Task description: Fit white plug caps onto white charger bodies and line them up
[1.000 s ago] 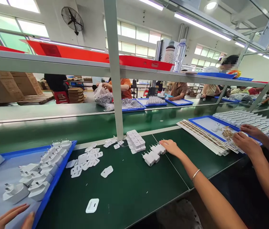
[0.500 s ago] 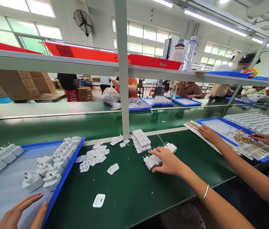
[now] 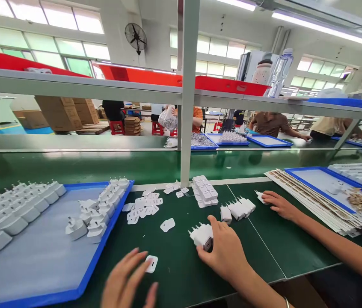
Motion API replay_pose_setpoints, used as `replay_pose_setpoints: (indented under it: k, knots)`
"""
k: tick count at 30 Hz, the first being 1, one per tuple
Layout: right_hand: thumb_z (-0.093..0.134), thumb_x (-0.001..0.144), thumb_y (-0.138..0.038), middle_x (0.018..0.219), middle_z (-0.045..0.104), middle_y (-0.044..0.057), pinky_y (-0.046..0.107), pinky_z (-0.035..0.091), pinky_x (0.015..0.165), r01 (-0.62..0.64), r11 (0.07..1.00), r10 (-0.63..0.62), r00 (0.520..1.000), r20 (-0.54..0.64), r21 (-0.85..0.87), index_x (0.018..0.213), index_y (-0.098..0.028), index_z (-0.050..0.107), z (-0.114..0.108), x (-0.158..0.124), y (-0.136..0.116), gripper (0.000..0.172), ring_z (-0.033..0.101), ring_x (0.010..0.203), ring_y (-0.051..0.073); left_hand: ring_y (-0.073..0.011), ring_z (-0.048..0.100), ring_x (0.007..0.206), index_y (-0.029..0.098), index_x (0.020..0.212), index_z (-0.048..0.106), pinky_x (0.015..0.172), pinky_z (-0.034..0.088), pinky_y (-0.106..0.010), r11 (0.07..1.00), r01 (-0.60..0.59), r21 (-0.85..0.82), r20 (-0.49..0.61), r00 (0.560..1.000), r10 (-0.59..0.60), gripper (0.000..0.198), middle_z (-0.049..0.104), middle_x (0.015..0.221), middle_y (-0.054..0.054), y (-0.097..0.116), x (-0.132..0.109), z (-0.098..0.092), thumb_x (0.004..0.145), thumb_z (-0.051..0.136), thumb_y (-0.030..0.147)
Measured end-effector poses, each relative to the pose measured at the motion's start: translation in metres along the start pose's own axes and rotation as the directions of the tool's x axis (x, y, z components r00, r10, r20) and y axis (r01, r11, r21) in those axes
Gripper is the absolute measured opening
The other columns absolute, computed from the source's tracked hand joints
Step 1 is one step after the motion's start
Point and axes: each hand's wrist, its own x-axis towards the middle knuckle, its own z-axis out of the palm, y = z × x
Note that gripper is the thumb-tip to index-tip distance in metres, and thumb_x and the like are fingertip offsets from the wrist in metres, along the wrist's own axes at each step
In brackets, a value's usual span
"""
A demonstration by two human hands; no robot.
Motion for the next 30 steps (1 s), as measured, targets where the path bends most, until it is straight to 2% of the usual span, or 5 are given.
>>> replay_pose_setpoints:
  k: [5, 11, 15, 19, 30]
  knots:
    - [0.061, 0.069, -0.031, 0.115, 0.062, 0.018, 0.046, 0.044, 0.095, 0.161, 0.969, -0.203, 0.952, 0.229, 0.186, 0.14, -0.005, 0.046, -0.018, -0.028, -0.044, 0.077, 0.057, 0.105, 0.031, -0.0261, 0.061, 0.116, 0.008, 0.13, 0.055, 0.095, 0.051, -0.035, 0.976, -0.215, -0.032, 0.125, 0.968, 0.217, 0.045, 0.065, 0.123, -0.014, 0.043, -0.004, 0.043, 0.086, 0.047, 0.013]
    - [0.077, 0.067, -0.05, 0.106, 0.062, 0.008, 0.037, 0.047, 0.085, 0.178, 0.855, -0.405, 0.817, 0.41, 0.488, 0.144, -0.02, 0.042, -0.029, 0.0, -0.053, 0.09, 0.058, 0.094, 0.024, -0.0189, 0.069, 0.101, 0.015, 0.123, 0.057, 0.084, 0.055, -0.022, 0.843, 0.246, -0.478, 0.223, 0.962, -0.154, 0.036, 0.069, 0.116, -0.012, 0.031, -0.015, 0.034, 0.088, 0.058, 0.022]
    - [0.07, 0.081, -0.042, 0.094, 0.058, 0.002, 0.027, 0.044, 0.071, 0.242, 0.79, -0.489, 0.803, 0.341, 0.563, 0.13, -0.021, 0.055, 0.0, 0.073, -0.038, 0.055, 0.054, 0.08, 0.015, -0.0191, 0.068, 0.085, 0.018, 0.099, 0.069, 0.078, 0.054, -0.023, 0.26, 0.761, -0.594, 0.445, 0.58, -0.682, 0.034, 0.072, 0.095, -0.005, 0.026, -0.002, 0.013, 0.073, 0.077, 0.038]
    - [0.081, 0.066, -0.023, 0.099, 0.057, 0.004, 0.028, 0.045, 0.077, 0.316, 0.787, -0.534, 0.779, 0.328, 0.531, 0.11, -0.019, 0.066, 0.036, 0.119, -0.037, 0.046, 0.054, 0.087, 0.017, -0.02, 0.065, 0.083, 0.015, 0.098, 0.068, 0.074, 0.052, -0.024, -0.149, 0.755, -0.638, 0.515, 0.275, -0.812, 0.055, 0.072, 0.089, -0.006, 0.016, 0.007, 0.006, 0.055, 0.087, 0.045]
    - [0.048, 0.092, -0.027, 0.091, 0.064, 0.008, 0.033, 0.047, 0.072, 0.246, 0.658, -0.506, 0.845, 0.175, 0.712, 0.086, -0.018, 0.044, 0.036, 0.104, -0.04, 0.012, 0.062, 0.076, 0.018, -0.0153, 0.061, 0.08, 0.015, 0.103, 0.066, 0.07, 0.049, -0.021, -0.205, 0.728, -0.655, 0.56, 0.285, -0.778, 0.053, 0.069, 0.089, -0.005, 0.01, 0.013, 0.008, 0.063, 0.085, 0.043]
